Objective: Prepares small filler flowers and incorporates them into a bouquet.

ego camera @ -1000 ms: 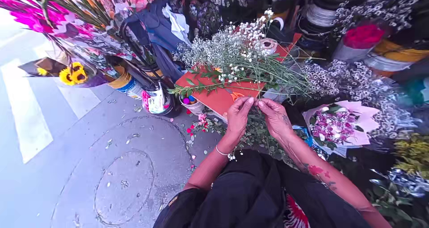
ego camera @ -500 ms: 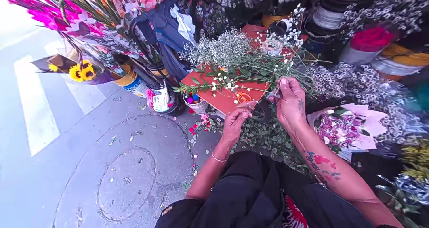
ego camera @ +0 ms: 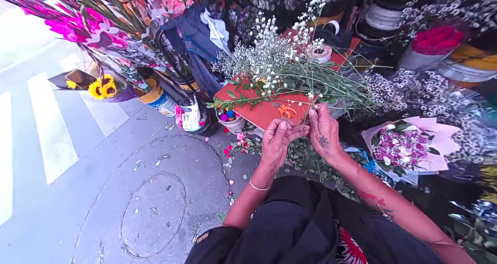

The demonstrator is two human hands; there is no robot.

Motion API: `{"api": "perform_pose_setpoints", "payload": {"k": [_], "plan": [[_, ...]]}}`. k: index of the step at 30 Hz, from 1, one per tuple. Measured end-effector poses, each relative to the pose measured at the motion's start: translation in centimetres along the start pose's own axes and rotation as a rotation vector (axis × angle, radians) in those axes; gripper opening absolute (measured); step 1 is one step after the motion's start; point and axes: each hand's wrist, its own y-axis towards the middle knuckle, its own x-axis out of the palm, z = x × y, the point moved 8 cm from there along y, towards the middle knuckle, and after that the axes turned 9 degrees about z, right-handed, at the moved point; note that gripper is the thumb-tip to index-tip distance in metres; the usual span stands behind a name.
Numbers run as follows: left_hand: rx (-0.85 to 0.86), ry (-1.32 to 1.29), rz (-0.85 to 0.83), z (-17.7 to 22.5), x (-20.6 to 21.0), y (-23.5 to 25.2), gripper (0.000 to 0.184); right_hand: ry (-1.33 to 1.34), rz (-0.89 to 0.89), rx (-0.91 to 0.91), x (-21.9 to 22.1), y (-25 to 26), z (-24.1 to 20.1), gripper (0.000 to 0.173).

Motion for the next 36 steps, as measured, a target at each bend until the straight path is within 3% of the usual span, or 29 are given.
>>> {"api": "perform_pose_setpoints", "payload": {"k": [4, 9, 12, 15, 17, 18, 20, 22, 25, 29, 31, 33, 36], "plan": [[-0.07, -0.146, 0.141, -0.8, -0.8, -0.2, 0.024, -0.115, 0.027, -0.101, 0.2, -0.6, -0.7, 0.027], [-0.081, -0.141, 0.238, 0.1, -2.4, -0.3, 0.031, -0.107, 0.078, 0.148, -0.8, 1.1, 3.6, 0.029], [-0.144, -0.126, 0.277, -1.1, -3.3, -1.3, 0.032, -0.089, 0.089, 0.128, -0.4, 1.4, 3.2, 0.029], [-0.422, -0.077, 0.186, -2.8, -4.2, -5.0, 0.029, -0.091, 0.175, 0.1, -0.8, 2.5, 3.1, 0.029], [-0.697, 0.075, 0.176, -4.5, -7.6, -9.9, 0.027, -0.091, 0.225, 0.155, -2.3, 4.5, 4.9, 0.033], [-0.756, 0.156, 0.231, -4.5, -10.5, -12.0, 0.027, -0.078, 0.247, 0.19, -3.2, 5.8, 6.0, 0.036], [-0.67, 0.218, 0.448, -2.3, -16.0, -13.6, 0.029, -0.102, 0.251, 0.173, -4.7, 8.6, 6.2, 0.038], [-0.438, 0.14, 0.552, 1.4, -17.9, -12.8, 0.032, -0.247, 0.178, 0.076, -3.3, 11.2, 3.6, 0.039], [-0.101, -0.069, 0.414, 5.6, -15.2, -9.3, 0.028, -0.424, -0.059, -0.053, 4.8, 12.5, 1.5, 0.041], [0.113, -0.265, 0.251, 8.5, -11.8, -4.4, 0.019, -0.512, -0.493, -0.113, 17.7, 9.2, 5.6, 0.037], [0.171, -0.267, 0.251, 9.7, -11.4, -3.1, 0.021, -0.353, -0.596, -0.152, 20.8, 6.9, 5.0, 0.045], [0.218, -0.22, 0.263, 10.7, -11.8, -2.2, 0.021, -0.02, -0.62, -0.228, 20.5, 4.9, -0.4, 0.038], [0.245, -0.157, 0.309, 10.7, -12.9, -1.9, 0.019, 0.345, -0.993, -0.038, 18.1, -1.1, -5.7, 0.049]]}}
